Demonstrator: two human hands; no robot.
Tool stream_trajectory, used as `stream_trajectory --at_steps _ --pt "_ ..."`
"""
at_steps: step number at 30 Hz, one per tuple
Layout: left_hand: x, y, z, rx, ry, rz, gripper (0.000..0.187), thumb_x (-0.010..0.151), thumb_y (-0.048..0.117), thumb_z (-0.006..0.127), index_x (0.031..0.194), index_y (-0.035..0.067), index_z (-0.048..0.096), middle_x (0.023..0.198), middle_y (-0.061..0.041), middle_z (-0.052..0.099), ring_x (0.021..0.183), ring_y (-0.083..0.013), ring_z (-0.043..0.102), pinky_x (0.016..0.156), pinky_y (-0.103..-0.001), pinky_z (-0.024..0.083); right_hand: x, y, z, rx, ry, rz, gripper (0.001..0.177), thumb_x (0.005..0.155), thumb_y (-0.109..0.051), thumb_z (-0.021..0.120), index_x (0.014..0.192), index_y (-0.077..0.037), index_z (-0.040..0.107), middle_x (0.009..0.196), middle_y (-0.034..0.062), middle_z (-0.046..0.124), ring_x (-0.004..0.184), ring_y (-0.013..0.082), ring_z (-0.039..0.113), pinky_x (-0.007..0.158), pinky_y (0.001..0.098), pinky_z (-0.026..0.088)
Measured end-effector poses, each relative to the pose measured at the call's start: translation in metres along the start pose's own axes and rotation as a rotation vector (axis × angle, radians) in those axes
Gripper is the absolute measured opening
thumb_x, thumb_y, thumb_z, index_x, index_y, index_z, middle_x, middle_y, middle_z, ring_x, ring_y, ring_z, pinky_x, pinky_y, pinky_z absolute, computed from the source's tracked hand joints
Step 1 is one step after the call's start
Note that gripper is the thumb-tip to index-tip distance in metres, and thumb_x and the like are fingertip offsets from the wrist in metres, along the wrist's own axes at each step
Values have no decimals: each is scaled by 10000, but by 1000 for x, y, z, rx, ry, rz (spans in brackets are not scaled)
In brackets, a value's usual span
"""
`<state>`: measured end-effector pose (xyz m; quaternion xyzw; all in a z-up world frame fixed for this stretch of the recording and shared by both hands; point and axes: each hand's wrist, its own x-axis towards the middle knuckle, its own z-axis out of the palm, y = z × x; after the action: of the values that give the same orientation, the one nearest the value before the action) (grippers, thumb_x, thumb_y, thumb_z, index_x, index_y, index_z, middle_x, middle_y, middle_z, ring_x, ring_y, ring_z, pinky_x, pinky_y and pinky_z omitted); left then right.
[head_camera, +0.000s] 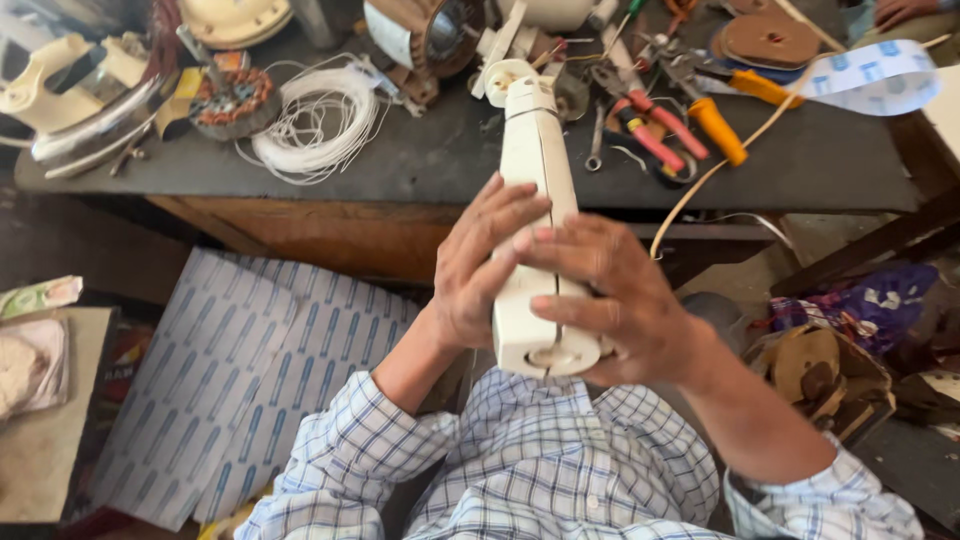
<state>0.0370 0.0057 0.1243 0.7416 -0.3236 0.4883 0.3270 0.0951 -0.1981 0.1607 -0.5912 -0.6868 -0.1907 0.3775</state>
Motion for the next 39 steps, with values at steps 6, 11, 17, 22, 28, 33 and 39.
stream_trajectory --at_steps 6,11,17,22,28,33,39 --pt "-67 9 0 111 -61 -46 641 923 295 774 1437 193 405 1390 -287 601 1329 -471 608 1184 -634 473 -39 -13 57 -18 64 142 1133 728 -685 868 1548 -139 309 1588 231 333 1481 435 361 1228 615 316" --pt "-118 9 6 -2 -174 -99 881 922 367 832 1575 268 249 1580 -333 337 1510 -469 397 1274 -637 362 -86 -6 91 -25 81 189 1092 819 -739 765 1578 -115 289 1622 287 243 1523 462 299 1251 627 304" --pt "-154 18 -14 -240 -449 -258 1229 804 491 772 1688 299 -60 1648 -376 -127 1597 -536 -22 1316 -641 200 -134 -2 116 -13 -43 259 875 876 -698 609 1524 -157 380 1631 258 250 1525 455 284 1233 655 283" --pt "-158 61 -33 -545 -493 -794 1193 911 472 650 1711 190 -189 1726 -361 -231 1686 -483 -101 1377 -587 164 -157 2 137 -106 -106 227 770 938 -595 668 1521 -176 387 1643 233 267 1531 426 282 1259 633 285" --pt "-156 58 2 -1043 7 -1736 1167 756 302 810 1628 152 49 1606 -198 291 1464 -321 354 1156 -446 383 -163 4 148 -88 -232 257 768 875 -514 722 1497 -150 455 1579 178 338 1479 369 314 1246 572 278" --pt "-163 40 17 -1062 97 -1859 983 688 212 874 1512 101 350 1395 -119 559 1298 -245 557 1073 -411 493 -149 9 132 -11 -347 367 772 767 -248 804 1469 -117 509 1568 119 411 1472 333 382 1228 527 349" --pt "-168 39 17 -853 -27 -1772 909 713 274 842 1477 26 417 1310 -139 623 1209 -237 602 1028 -390 505 -125 14 101 189 -231 505 733 737 -67 765 1433 -73 537 1521 158 464 1340 334 517 1065 439 520"
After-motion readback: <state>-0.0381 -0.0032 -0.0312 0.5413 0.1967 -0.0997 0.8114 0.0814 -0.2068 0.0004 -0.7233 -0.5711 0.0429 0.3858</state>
